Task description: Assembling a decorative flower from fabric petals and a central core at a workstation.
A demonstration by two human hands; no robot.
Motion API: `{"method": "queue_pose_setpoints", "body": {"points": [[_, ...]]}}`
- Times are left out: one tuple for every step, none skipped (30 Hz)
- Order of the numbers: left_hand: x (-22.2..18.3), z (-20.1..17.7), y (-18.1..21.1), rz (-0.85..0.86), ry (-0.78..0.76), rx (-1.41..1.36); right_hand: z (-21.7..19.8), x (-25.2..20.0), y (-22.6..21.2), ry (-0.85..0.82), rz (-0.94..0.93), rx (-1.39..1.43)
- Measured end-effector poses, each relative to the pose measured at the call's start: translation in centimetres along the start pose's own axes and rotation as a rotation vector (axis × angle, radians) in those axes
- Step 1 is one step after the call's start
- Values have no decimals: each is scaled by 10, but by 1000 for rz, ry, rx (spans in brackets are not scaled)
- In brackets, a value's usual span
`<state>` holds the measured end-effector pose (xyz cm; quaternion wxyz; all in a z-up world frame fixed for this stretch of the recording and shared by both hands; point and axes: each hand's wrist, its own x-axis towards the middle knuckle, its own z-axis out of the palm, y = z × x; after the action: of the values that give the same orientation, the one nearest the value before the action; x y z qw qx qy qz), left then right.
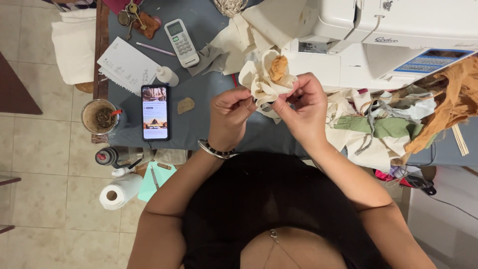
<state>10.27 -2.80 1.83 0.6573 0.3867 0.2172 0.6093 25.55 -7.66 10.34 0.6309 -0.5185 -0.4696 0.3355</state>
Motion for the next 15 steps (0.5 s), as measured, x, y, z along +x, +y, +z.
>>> {"method": "queue_pose_setpoints", "body": {"points": [[1, 4, 4, 1, 3, -12, 2, 2, -4, -14, 15, 10], [3, 7, 8, 4, 3, -23, 4, 5, -9, -26, 27, 21], [3, 8, 11, 6, 0, -23, 4, 4, -7, -25, 23, 22], [5, 10, 14, 5, -17, -32, 3, 5, -6, -48, 51, 110], [7, 11, 18, 3, -33, -41, 2, 5, -5, -71, 80, 198], [8, 15, 18, 7, -38, -42, 5, 5, -5, -70, 73, 198], [9, 19, 19, 15, -42, -51, 7, 5, -4, -66, 86, 275], [9, 23, 19, 23, -46, -60, 10, 5, -4, -62, 99, 352], [13, 27, 22, 28, -51, -60, 9, 5, -3, -62, 93, 353], [15, 31, 25, 32, -50, -69, 8, 5, -2, -70, 105, 399], [18, 34, 27, 36, -49, -78, 7, 5, 0, -78, 116, 446], [20, 35, 27, 40, -49, -79, 6, 5, -5, -81, 113, 446], [21, 35, 26, 51, -34, -93, 6, 5, -8, -104, 121, 502], [21, 35, 26, 61, -17, -108, 6, 5, -12, -127, 132, 558], [22, 28, 19, 63, -15, -109, 2, 2, -9, -130, 132, 558]]}}
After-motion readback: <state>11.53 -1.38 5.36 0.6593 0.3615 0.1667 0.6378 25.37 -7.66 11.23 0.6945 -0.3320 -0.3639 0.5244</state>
